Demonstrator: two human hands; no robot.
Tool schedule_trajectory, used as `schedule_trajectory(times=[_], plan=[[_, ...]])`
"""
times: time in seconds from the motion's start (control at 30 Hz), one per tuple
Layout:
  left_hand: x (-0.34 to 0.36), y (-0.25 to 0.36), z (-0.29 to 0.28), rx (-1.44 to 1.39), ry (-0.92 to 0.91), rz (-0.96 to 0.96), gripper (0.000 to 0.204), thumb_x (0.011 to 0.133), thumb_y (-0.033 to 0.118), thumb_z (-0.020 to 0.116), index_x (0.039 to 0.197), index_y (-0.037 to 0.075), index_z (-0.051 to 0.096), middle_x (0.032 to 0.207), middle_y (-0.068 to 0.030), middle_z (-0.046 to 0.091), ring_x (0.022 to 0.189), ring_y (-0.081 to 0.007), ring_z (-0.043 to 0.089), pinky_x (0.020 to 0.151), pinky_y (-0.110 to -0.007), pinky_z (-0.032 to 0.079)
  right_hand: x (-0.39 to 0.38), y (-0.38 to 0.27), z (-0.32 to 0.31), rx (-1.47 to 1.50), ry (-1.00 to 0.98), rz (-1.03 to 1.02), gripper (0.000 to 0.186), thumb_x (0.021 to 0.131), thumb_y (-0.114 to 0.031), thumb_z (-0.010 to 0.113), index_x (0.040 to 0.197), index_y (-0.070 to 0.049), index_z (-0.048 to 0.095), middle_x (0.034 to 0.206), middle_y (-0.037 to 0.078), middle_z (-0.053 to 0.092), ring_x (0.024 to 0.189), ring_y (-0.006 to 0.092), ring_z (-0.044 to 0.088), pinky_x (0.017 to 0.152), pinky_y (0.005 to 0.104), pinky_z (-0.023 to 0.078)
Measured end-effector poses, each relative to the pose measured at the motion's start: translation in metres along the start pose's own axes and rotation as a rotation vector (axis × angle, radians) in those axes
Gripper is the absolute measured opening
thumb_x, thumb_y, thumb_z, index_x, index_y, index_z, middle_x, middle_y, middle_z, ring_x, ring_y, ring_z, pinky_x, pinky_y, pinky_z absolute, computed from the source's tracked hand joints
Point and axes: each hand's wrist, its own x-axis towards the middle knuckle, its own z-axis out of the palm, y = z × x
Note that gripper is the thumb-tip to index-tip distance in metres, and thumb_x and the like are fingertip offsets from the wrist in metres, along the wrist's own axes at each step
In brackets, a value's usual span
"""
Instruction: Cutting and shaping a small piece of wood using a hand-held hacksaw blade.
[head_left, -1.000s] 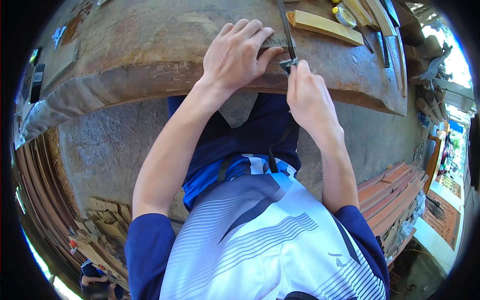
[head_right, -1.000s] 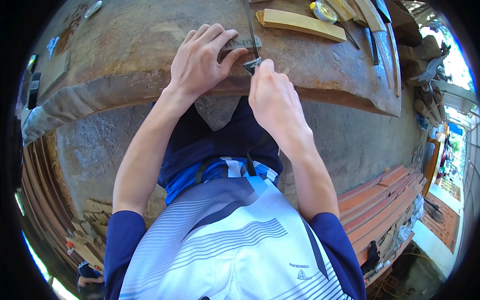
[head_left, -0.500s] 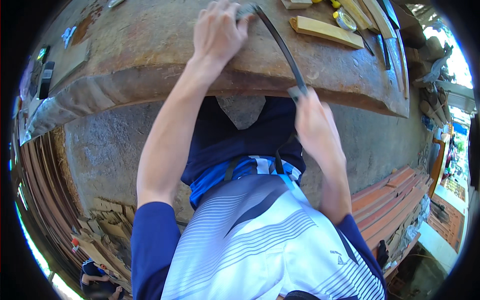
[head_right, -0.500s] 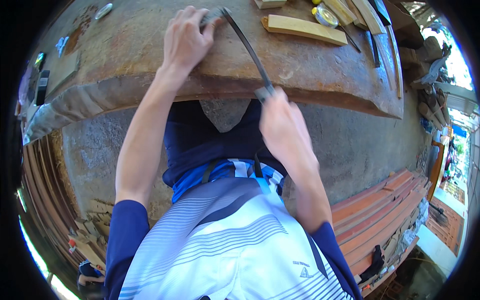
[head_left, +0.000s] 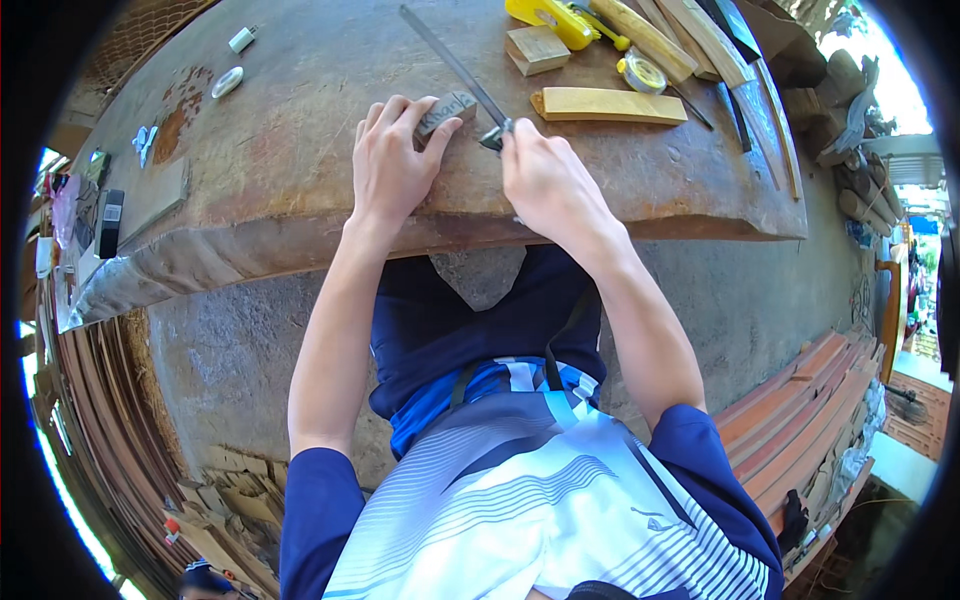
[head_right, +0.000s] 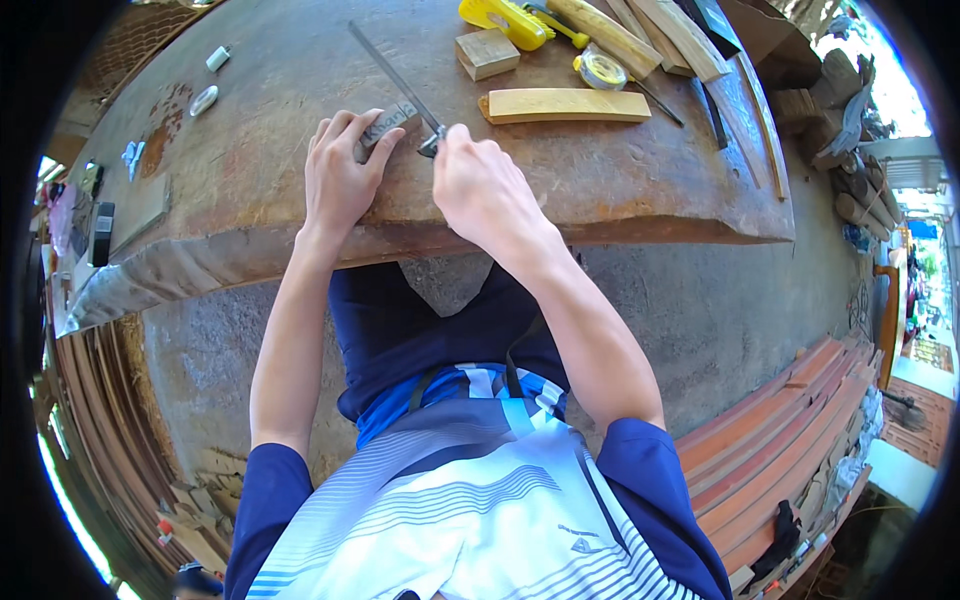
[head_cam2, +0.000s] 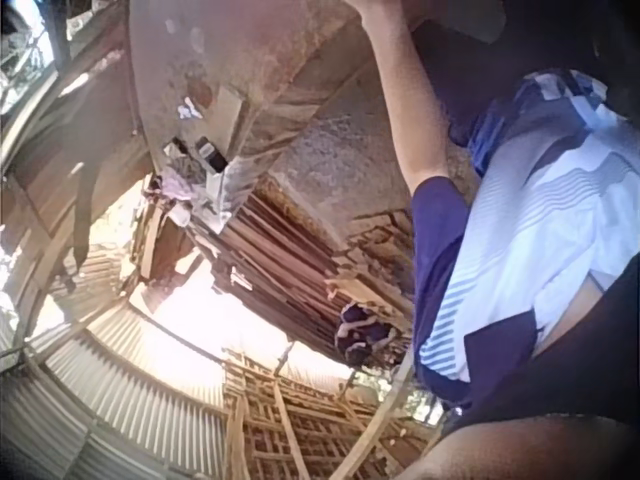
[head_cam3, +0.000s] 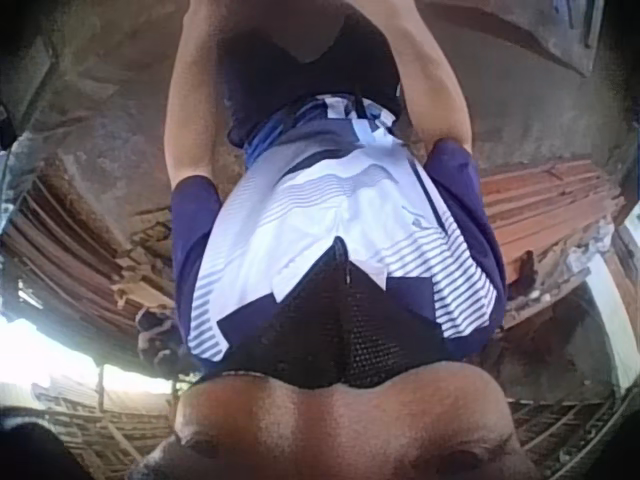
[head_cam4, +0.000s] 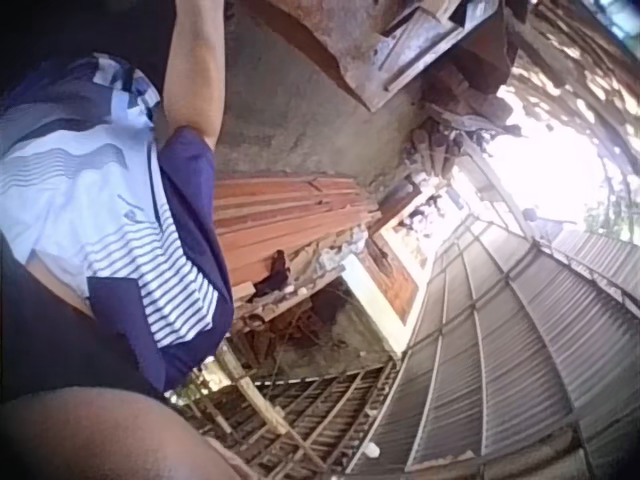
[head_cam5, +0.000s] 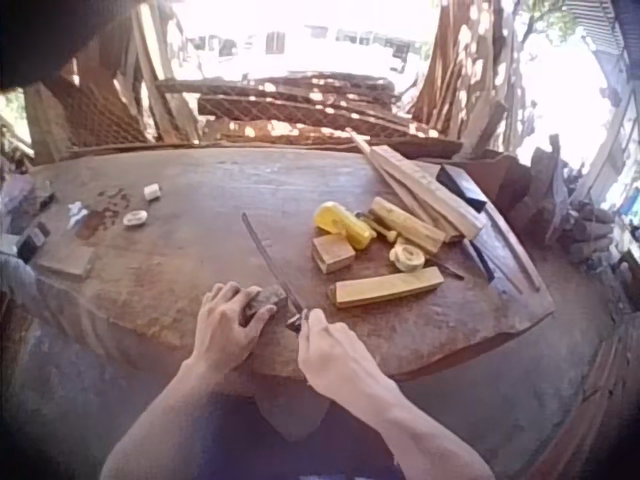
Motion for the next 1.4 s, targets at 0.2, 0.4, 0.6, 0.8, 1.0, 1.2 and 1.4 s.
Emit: schedule_trajectory(times=[0.2, 0.4, 0.6, 0.8, 1.0, 1.2, 1.4], plan=[[-0.002, 0.001, 0.0, -0.018, 0.007, -0.008, 0.039, 0.094, 0.035, 0.079, 0.116, 0.002, 0.078, 0.105, -0.0093, 0.073, 0.101, -0.0308, 0.065, 0.095, -0.043, 0.051, 0.026, -0.014, 0.01, -0.118, -0.116, 0.04, 0.029, 0.104, -0.012, 0.045, 0.109, 0.01, 0.063, 0.105, 0.037, 0.072, 0.103, 0.0522, 0.071, 0.094, 0.0578, 0.057], [0.0, 0.005, 0.003, 0.094, 0.03, 0.016, 0.038, 0.094, 0.038, 0.079, 0.114, 0.005, 0.079, 0.104, -0.0053, 0.073, 0.1, -0.0273, 0.064, 0.091, -0.04, 0.048, 0.028, -0.017, 0.005, -0.177, -0.146, 0.005, 0.029, 0.104, -0.012, 0.045, 0.109, 0.01, 0.062, 0.102, 0.037, 0.072, 0.102, 0.0522, 0.071, 0.092, 0.0576, 0.057], [0.002, -0.002, 0.004, 0.15, 0.036, 0.043, 0.039, 0.094, 0.042, 0.078, 0.112, 0.008, 0.08, 0.103, -0.0019, 0.074, 0.099, -0.0246, 0.063, 0.087, -0.039, 0.043, 0.022, -0.018, 0.006, -0.146, -0.15, 0.031, 0.026, 0.104, -0.012, 0.045, 0.106, 0.01, 0.06, 0.099, 0.037, 0.071, 0.099, 0.053, 0.071, 0.09, 0.0583, 0.057], [-0.004, -0.001, 0.003, 0.274, 0.062, 0.02, 0.038, 0.095, 0.042, 0.077, 0.111, 0.008, 0.08, 0.103, -0.0012, 0.074, 0.099, -0.0227, 0.063, 0.089, -0.039, 0.039, -0.068, 0.026, -0.002, -0.143, -0.197, -0.012, 0.019, 0.103, -0.011, 0.047, 0.103, 0.006, 0.056, 0.091, 0.036, 0.069, 0.09, 0.0528, 0.069, 0.08, 0.0601, 0.054], [0.004, 0.002, 0.012, 0.222, 0.111, -0.027, 0.037, 0.095, 0.041, 0.078, 0.112, 0.008, 0.079, 0.105, -0.0026, 0.072, 0.102, -0.023, 0.064, 0.091, -0.04, 0.041, -0.217, 0.082, -0.096, -0.016, -0.089, 0.434, 0.025, 0.111, -0.014, 0.049, 0.122, 0.005, 0.062, 0.063, 0.013, 0.056, 0.052, 0.0236, 0.06, 0.05, 0.0417, 0.04], [-0.004, 0.003, -0.006, -0.041, 0.067, -0.039, 0.031, 0.09, 0.02, 0.082, 0.119, 0.012, 0.073, 0.118, -0.007, 0.074, 0.114, -0.03, 0.065, 0.103, -0.043, 0.045, -0.1, 0.051, -0.051, -0.001, 0.028, -0.15, 0.018, 0.108, -0.01, 0.055, 0.116, 0.005, 0.062, 0.079, 0.023, 0.062, 0.069, 0.0416, 0.064, 0.066, 0.052, 0.049], [-0.005, 0.004, -0.01, -0.107, -0.038, -0.087, 0.043, 0.089, 0.02, 0.083, 0.128, 0.013, 0.067, 0.116, -0.0087, 0.076, 0.116, -0.0291, 0.066, 0.106, -0.042, 0.045, -0.017, 0.005, -0.001, 0.188, -0.006, -0.001, 0.025, 0.111, -0.021, 0.048, 0.104, 0.001, 0.056, 0.08, 0.035, 0.066, 0.081, 0.0569, 0.066, 0.074, 0.0625, 0.05]])
